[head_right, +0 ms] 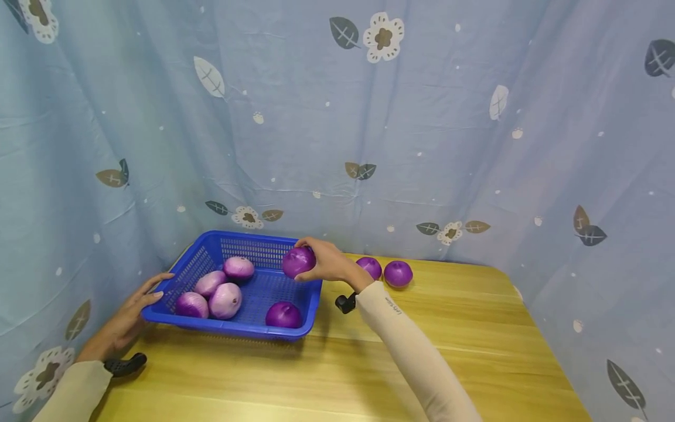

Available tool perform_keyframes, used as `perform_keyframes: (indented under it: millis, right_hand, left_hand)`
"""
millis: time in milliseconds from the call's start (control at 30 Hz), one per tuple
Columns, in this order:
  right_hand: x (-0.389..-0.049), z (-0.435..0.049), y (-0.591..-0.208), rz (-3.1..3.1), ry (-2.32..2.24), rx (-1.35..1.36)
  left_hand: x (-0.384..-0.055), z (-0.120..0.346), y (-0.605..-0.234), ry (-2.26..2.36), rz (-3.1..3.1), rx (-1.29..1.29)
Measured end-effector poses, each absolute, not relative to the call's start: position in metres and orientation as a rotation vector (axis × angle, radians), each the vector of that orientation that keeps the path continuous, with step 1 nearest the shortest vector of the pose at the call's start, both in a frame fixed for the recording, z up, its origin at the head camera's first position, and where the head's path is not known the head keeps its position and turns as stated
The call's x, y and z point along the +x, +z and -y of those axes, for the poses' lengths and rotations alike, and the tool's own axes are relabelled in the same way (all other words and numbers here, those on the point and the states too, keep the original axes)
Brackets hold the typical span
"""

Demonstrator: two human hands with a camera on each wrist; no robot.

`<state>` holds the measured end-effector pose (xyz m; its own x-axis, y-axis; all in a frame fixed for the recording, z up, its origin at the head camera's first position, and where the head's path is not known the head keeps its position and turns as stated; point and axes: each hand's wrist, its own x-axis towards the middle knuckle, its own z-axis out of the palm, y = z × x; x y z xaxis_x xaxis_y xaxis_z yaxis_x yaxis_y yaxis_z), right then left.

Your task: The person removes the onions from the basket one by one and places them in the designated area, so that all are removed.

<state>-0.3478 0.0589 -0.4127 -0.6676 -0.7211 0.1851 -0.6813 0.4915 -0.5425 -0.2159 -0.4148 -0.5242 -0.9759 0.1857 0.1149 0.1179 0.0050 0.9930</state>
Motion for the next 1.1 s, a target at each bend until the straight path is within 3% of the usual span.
perform_keyframes:
  millis: [300,667,967,1100]
  right_hand:
    - [-0.343,-0.08,-0.407,-2.641,-1.079,-1.048]
    - [-0.348,-0.112,-0.406,-2.736,-1.084,-1.103]
    - [-0.344,-0.135,-0.408,-2.695,-1.264,-0.875]
    - [-0.346,-0.148,-0.41,-2.712,-1.276,-0.898]
  left_hand:
    - [-0.217,0.416,-0.526,2.15,-2.208,0.319]
    - [-0.216,0.415,-0.526,2.153,-2.212,0.296]
    - [-0.216,0.415,-0.525,2.131,-2.218,0.285]
    - [-0.215,0.415,-0.523,2.112,-2.232,0.292]
